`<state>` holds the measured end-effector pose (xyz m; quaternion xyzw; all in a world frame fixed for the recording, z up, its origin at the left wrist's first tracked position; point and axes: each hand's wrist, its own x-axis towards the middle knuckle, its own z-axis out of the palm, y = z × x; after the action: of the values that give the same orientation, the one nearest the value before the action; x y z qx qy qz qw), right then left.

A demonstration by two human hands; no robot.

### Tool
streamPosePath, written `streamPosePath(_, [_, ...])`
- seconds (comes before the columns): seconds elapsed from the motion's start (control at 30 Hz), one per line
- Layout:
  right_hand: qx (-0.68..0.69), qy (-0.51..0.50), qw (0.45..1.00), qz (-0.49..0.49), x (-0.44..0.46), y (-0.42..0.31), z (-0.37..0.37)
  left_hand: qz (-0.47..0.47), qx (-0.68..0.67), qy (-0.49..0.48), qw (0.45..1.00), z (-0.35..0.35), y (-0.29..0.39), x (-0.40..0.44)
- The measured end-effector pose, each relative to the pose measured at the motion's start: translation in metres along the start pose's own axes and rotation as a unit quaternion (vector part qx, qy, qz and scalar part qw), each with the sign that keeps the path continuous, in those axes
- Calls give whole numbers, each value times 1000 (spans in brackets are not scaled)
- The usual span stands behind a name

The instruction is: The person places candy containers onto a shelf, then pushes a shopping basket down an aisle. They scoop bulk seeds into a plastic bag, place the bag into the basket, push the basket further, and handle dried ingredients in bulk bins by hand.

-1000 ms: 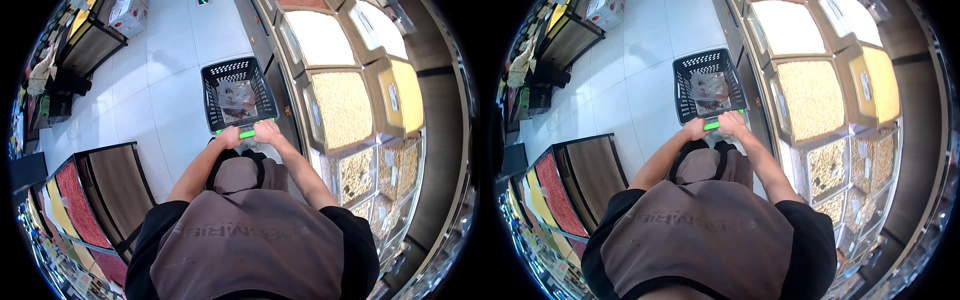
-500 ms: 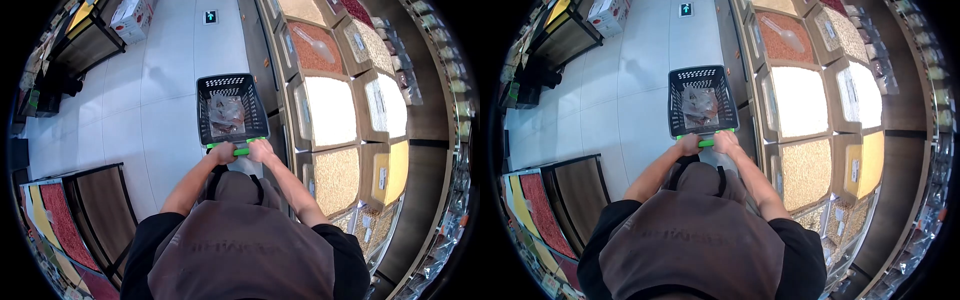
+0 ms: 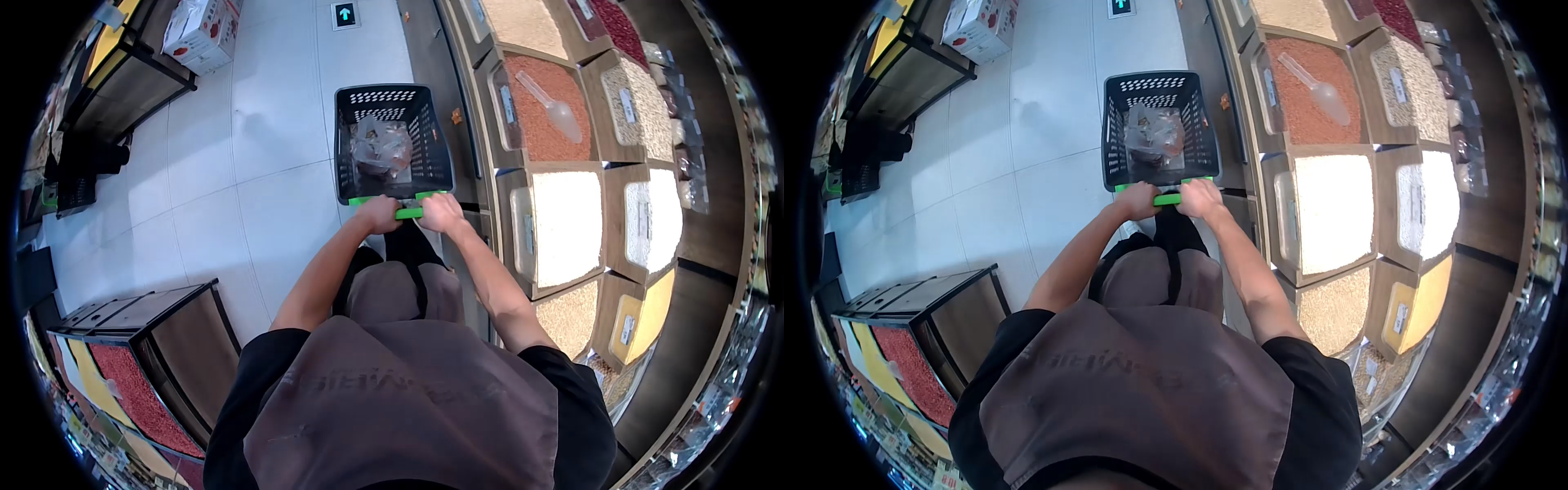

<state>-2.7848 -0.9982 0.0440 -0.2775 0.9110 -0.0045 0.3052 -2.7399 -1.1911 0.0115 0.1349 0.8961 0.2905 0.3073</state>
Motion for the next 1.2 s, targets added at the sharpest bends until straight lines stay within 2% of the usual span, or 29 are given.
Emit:
streamPosePath(0.07, [-2,-8,1000,-4,24,6,-17,1,-3,-12,1000,-23,-8,16])
streamPosePath(0.13, [-4,7,1000,5,53,15,-34,7,-21,38,999,-43,-19,37])
streamPosePath(0.23, [1,47,998,-31,96,26,-67,-24,-12,29,999,-80,-39,71])
streamPosePath(0.47, [-8,43,997,-55,187,53,-133,-48,-7,45,998,-162,-67,135])
streamPosePath(0.7, [-14,23,997,-74,277,85,-190,-50,-42,71,995,-231,-92,192])
streamPosePath(0.73, [-23,-11,997,-75,290,88,-207,-54,-38,66,996,-241,-100,206])
streamPosePath(0.83, [-43,-23,996,-70,338,100,-248,-79,-58,75,992,-277,-113,243])
streamPosePath(0.9, [-42,16,998,-40,370,114,-269,-74,-91,114,986,-298,-119,272])
streamPosePath(0.93, [-68,106,989,-82,377,120,-283,-70,-93,118,986,-313,-120,286])
streamPosePath(0.97, [-88,126,988,-28,386,125,-296,-83,-122,129,981,-327,-120,300])
streamPosePath(1.03, [0,221,974,58,408,140,-303,-90,-154,135,975,-347,-122,334])
streamPosePath(1.07, [-2,217,974,65,422,145,-302,-88,-169,142,971,-356,-125,353])
streamPosePath(1.13, [197,417,880,115,452,149,-303,-86,-189,148,967,-384,-125,385])
streamPosePath(1.17, [194,409,883,123,463,144,-309,-98,-197,130,967,-397,-122,395])
streamPosePath(1.2, [304,346,866,196,470,130,-329,-110,-202,113,967,-409,-121,402])
